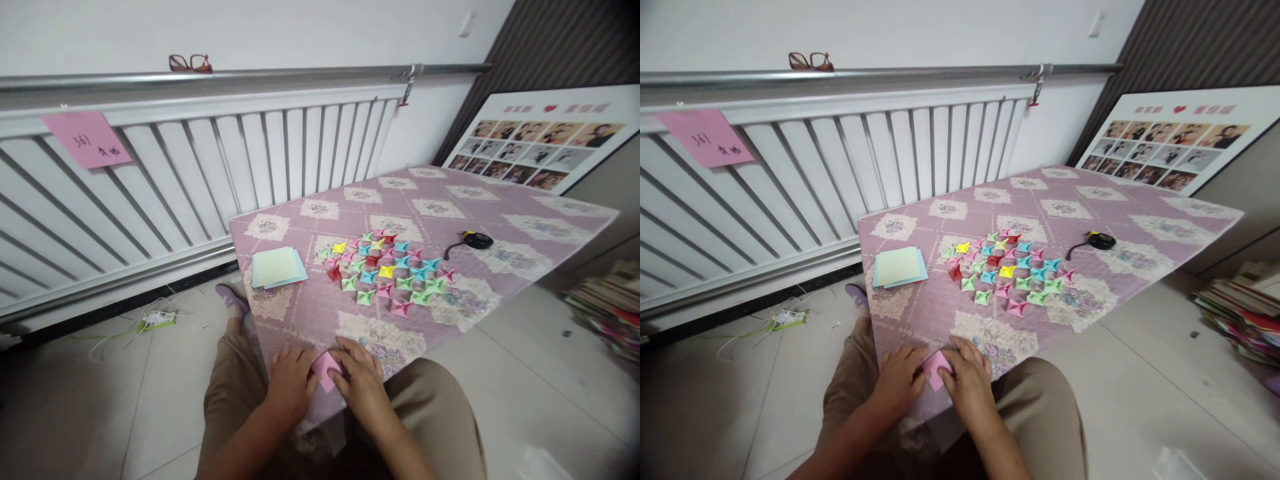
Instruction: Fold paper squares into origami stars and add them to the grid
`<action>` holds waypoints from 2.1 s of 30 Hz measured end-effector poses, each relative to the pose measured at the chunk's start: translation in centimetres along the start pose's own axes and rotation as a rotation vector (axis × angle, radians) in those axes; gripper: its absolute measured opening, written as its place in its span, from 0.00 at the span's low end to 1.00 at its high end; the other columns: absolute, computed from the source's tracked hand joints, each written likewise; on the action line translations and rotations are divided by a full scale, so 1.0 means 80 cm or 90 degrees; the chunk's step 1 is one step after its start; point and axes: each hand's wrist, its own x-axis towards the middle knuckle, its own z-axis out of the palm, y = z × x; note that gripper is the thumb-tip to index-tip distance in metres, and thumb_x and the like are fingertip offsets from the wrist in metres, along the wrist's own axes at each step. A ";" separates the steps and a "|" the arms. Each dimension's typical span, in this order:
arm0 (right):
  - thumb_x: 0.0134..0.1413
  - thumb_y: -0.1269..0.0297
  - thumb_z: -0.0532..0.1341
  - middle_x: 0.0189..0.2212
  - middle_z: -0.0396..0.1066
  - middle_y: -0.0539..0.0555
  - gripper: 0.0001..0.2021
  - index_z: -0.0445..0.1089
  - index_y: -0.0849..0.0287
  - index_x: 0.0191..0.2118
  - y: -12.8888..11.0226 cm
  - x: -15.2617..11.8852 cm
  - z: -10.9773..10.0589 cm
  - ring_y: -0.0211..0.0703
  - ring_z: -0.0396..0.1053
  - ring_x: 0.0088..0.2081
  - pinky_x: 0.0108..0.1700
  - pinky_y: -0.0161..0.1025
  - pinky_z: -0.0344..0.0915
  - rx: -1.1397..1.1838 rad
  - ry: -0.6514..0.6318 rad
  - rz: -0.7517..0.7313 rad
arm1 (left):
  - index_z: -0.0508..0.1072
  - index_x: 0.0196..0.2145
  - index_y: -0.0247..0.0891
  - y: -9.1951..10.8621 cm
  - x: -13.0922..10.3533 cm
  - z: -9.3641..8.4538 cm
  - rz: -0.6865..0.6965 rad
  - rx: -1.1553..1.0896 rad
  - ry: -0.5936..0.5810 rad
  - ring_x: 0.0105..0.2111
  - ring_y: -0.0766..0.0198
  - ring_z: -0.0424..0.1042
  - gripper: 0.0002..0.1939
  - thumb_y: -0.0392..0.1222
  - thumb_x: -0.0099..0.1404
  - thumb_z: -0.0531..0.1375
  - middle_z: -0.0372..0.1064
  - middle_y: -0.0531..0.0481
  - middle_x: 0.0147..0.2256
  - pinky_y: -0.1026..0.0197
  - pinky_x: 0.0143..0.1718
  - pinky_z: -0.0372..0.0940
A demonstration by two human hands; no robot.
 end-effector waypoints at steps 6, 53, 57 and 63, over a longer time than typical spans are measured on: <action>0.52 0.64 0.59 0.55 0.64 0.53 0.12 0.72 0.49 0.43 0.000 0.000 -0.001 0.51 0.56 0.58 0.54 0.51 0.51 0.034 -0.009 0.012 | 0.71 0.45 0.49 -0.004 0.017 -0.020 0.032 -0.072 -0.117 0.44 0.53 0.64 0.18 0.47 0.55 0.62 0.67 0.50 0.43 0.50 0.45 0.57; 0.54 0.65 0.63 0.31 0.70 0.52 0.02 0.71 0.55 0.32 0.007 0.021 -0.007 0.45 0.65 0.37 0.42 0.44 0.54 -0.032 -0.011 -0.228 | 0.70 0.34 0.41 -0.012 0.035 -0.011 0.054 -0.049 -0.145 0.42 0.59 0.63 0.03 0.38 0.63 0.57 0.69 0.53 0.37 0.55 0.43 0.49; 0.54 0.65 0.63 0.30 0.69 0.52 0.03 0.70 0.57 0.31 0.012 0.024 -0.001 0.46 0.64 0.36 0.43 0.45 0.55 -0.037 -0.019 -0.243 | 0.72 0.34 0.41 -0.016 0.037 -0.009 0.069 -0.045 -0.152 0.41 0.59 0.63 0.04 0.39 0.64 0.57 0.69 0.52 0.36 0.55 0.43 0.49; 0.57 0.67 0.60 0.28 0.67 0.52 0.05 0.68 0.58 0.30 0.028 0.021 0.000 0.44 0.63 0.33 0.39 0.41 0.59 0.005 -0.019 -0.284 | 0.72 0.36 0.42 -0.014 0.030 -0.007 0.080 -0.025 -0.134 0.43 0.59 0.64 0.08 0.37 0.67 0.53 0.68 0.51 0.39 0.53 0.44 0.50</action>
